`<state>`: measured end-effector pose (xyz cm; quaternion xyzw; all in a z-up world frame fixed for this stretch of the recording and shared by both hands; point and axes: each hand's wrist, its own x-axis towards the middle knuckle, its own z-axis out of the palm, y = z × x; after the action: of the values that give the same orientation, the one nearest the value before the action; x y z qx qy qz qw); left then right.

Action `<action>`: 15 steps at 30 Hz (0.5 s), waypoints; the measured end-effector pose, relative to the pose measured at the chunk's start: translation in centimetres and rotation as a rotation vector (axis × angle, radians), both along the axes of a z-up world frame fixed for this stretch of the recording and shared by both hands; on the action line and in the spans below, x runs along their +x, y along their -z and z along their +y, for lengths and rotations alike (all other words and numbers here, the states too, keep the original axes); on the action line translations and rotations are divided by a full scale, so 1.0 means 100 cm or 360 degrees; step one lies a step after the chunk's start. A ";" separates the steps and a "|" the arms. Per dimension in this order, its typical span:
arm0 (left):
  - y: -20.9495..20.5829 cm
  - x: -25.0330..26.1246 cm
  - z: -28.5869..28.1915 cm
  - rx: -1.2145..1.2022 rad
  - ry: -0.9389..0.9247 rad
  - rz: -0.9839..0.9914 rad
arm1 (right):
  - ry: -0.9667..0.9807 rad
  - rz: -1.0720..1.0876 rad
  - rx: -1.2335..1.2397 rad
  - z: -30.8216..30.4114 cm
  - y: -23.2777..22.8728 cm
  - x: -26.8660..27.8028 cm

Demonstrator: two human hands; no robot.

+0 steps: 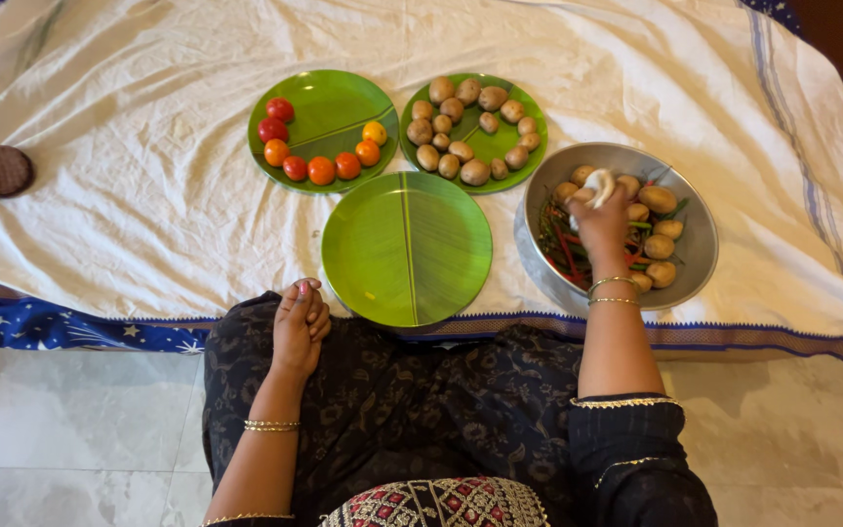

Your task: The person sits on the floor and peels small potatoes one by one using a white cloth. They pick each potato from a metal bowl, rub the skin off, and place the peeled potato onto a green plate. The process is repeated continuously throughout the clip.

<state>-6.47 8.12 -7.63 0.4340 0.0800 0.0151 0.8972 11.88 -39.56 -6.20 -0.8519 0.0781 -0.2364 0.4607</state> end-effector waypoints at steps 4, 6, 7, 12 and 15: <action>-0.002 0.000 0.001 0.0018 -0.0008 0.0025 | -0.0057 -0.0161 0.0632 0.006 -0.028 -0.010; -0.005 0.000 -0.002 0.0034 -0.0010 0.0023 | -0.0169 -0.0220 0.0754 0.017 -0.045 -0.022; -0.006 0.000 -0.002 0.0034 0.0000 0.0012 | -0.0224 -0.0251 0.0814 0.023 -0.054 -0.030; -0.006 0.017 -0.021 0.0082 0.0135 -0.0106 | -0.0534 -0.0270 0.1183 0.080 -0.074 -0.080; 0.001 0.047 -0.050 0.0331 0.0239 -0.0100 | -0.0539 -0.0178 0.1205 0.133 -0.055 -0.109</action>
<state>-1.82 3.08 -7.76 0.5289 0.0170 -0.0303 0.8480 1.02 -26.28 -0.69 -0.6091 -0.0068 -0.1579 0.7772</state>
